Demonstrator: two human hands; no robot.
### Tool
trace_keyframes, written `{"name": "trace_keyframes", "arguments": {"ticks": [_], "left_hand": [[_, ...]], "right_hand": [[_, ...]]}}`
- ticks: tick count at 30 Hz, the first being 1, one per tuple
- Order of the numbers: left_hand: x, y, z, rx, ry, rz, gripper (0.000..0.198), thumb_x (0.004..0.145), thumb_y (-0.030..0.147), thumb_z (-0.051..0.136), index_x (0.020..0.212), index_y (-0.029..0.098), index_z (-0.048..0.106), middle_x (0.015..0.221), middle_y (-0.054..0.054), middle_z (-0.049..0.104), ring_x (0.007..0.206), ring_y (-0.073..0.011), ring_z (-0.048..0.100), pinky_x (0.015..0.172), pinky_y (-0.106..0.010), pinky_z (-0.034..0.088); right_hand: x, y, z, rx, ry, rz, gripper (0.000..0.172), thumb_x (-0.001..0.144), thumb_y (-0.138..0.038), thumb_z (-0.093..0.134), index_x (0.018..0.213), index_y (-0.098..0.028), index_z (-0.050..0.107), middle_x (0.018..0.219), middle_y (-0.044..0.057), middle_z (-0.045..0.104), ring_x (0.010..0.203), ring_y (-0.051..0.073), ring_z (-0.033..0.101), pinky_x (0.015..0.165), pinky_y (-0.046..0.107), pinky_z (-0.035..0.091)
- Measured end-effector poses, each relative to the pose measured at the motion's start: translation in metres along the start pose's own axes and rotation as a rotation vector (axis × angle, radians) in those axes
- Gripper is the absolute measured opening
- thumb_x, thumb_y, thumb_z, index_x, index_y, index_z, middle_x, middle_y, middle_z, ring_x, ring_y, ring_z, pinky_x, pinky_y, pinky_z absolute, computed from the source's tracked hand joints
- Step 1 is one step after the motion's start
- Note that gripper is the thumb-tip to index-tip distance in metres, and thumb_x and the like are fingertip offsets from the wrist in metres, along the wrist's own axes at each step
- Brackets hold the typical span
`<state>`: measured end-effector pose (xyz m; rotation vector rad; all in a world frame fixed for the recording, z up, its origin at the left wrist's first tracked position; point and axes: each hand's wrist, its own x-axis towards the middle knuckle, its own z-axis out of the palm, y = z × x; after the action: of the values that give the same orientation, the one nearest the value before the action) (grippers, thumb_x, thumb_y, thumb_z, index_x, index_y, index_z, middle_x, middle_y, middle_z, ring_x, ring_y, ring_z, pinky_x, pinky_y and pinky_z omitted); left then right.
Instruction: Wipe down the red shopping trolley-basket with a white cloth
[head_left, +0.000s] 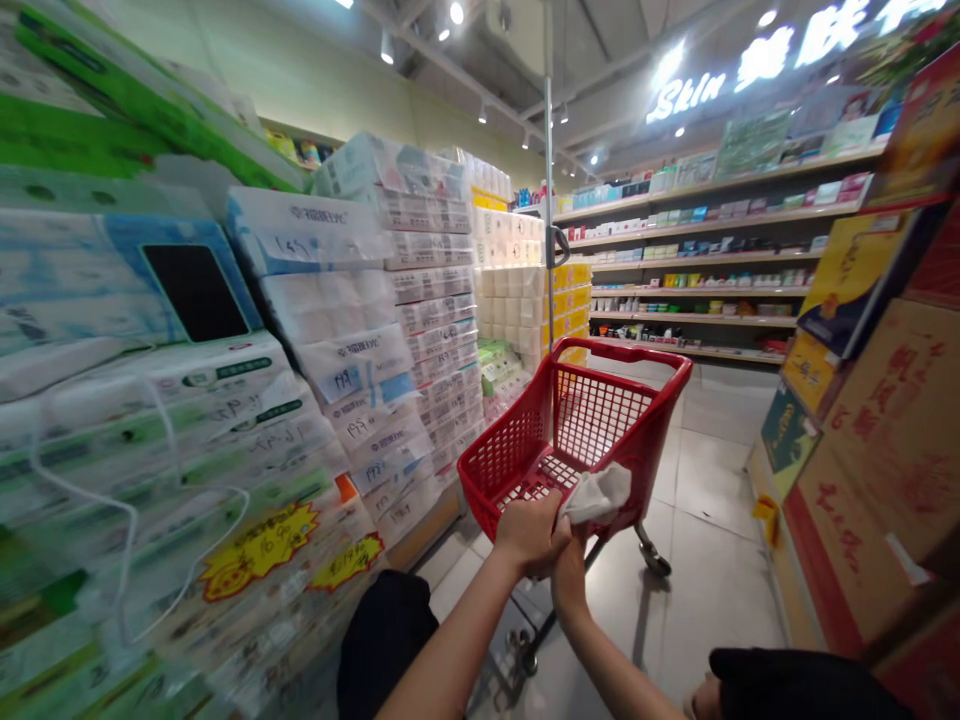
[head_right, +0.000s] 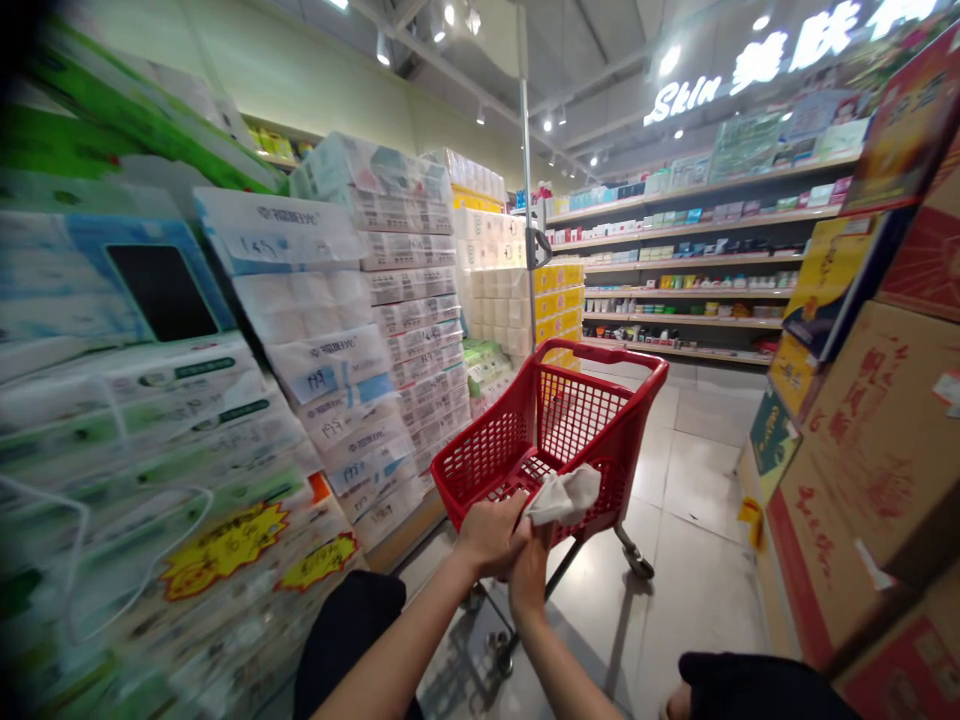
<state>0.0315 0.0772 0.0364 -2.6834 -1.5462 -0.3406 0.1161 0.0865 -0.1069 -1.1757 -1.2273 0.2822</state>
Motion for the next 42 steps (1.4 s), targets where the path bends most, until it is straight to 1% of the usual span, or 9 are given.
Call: {"name": "trace_keyframes", "arguments": {"ticks": [3,6,11,18,22,28,32,37,42], "left_hand": [[-0.001,-0.004,-0.002,0.014,-0.008,0.004,0.033,0.093,0.045,0.034,0.112,0.022,0.048,0.093,-0.007,0.069,0.083,-0.0255,0.067,0.072,-0.034,0.048],[-0.005,-0.007,-0.002,-0.012,0.011,0.001,0.038,0.094,0.047,0.029,0.115,0.021,0.049,0.093,-0.008,0.069,0.083,-0.0257,0.067,0.072,-0.034,0.048],[-0.012,-0.004,0.003,-0.047,0.041,-0.004,0.040,0.094,0.048,0.032,0.111,0.019,0.054,0.093,-0.010,0.069,0.084,-0.0252,0.066,0.073,-0.033,0.047],[-0.012,0.008,0.008,-0.048,0.074,0.015,0.034,0.095,0.046,0.029,0.108,0.022,0.050,0.089,-0.006,0.068,0.079,-0.0236,0.065,0.070,-0.033,0.046],[-0.006,0.014,0.010,-0.057,0.066,-0.009,0.031,0.096,0.042,0.028,0.104,0.021,0.050,0.090,-0.006,0.068,0.079,-0.0228,0.065,0.071,-0.033,0.046],[-0.001,0.021,0.014,-0.165,0.212,-0.024,0.028,0.096,0.037,0.033,0.114,0.021,0.046,0.100,-0.007,0.063,0.095,-0.0226,0.060,0.087,-0.037,0.045],[-0.006,0.018,0.017,-0.275,0.380,0.066,0.037,0.093,0.036,0.039,0.125,0.018,0.039,0.125,-0.012,0.051,0.120,-0.0238,0.046,0.107,-0.042,0.033],[-0.013,-0.004,0.000,-0.383,0.280,0.238,0.050,0.093,0.044,0.042,0.135,0.018,0.033,0.135,-0.012,0.044,0.128,-0.0206,0.041,0.107,-0.036,0.035],[-0.006,-0.062,-0.023,-0.178,0.074,0.367,0.067,0.078,0.065,0.058,0.132,0.028,0.045,0.128,-0.004,0.055,0.121,-0.0221,0.048,0.114,-0.041,0.021]], "right_hand": [[-0.045,-0.005,0.004,0.013,-0.062,0.004,0.057,0.097,-0.038,0.030,0.151,-0.030,0.015,0.148,0.007,0.037,0.139,0.026,0.030,0.110,0.050,0.030],[-0.045,-0.003,-0.014,-0.133,-0.126,-0.188,0.060,0.095,-0.033,0.036,0.151,-0.031,0.017,0.149,0.008,0.036,0.137,0.029,0.033,0.107,0.056,0.032],[0.025,-0.004,-0.055,-0.435,-0.229,-0.496,0.057,0.092,-0.034,0.039,0.147,-0.028,0.031,0.145,0.006,0.044,0.137,0.028,0.033,0.112,0.055,0.022],[0.142,-0.002,-0.096,-0.593,-0.240,-0.505,0.038,0.095,-0.038,0.033,0.119,-0.026,0.059,0.120,0.002,0.062,0.128,0.021,0.041,0.118,0.049,0.008],[0.170,-0.001,-0.110,-0.672,-0.195,-0.450,0.039,0.095,-0.040,0.030,0.113,-0.025,0.061,0.116,0.003,0.062,0.127,0.022,0.040,0.118,0.051,0.008],[0.109,-0.030,-0.084,-0.604,-0.266,-0.501,0.032,0.093,-0.034,0.037,0.108,-0.026,0.065,0.103,0.004,0.064,0.113,0.023,0.049,0.117,0.052,0.012],[0.064,-0.046,-0.072,-0.487,-0.390,-0.579,0.040,0.092,-0.029,0.036,0.124,-0.027,0.060,0.118,0.004,0.062,0.121,0.024,0.046,0.118,0.053,0.011],[0.105,-0.046,-0.112,-0.555,-0.740,-0.695,0.039,0.095,-0.036,0.038,0.128,-0.027,0.057,0.128,0.004,0.060,0.123,0.022,0.047,0.113,0.048,0.026],[0.182,-0.014,-0.166,-0.635,-0.460,-0.523,0.042,0.094,-0.047,0.038,0.123,-0.027,0.061,0.136,0.004,0.054,0.132,0.024,0.039,0.112,0.049,0.026]]}}
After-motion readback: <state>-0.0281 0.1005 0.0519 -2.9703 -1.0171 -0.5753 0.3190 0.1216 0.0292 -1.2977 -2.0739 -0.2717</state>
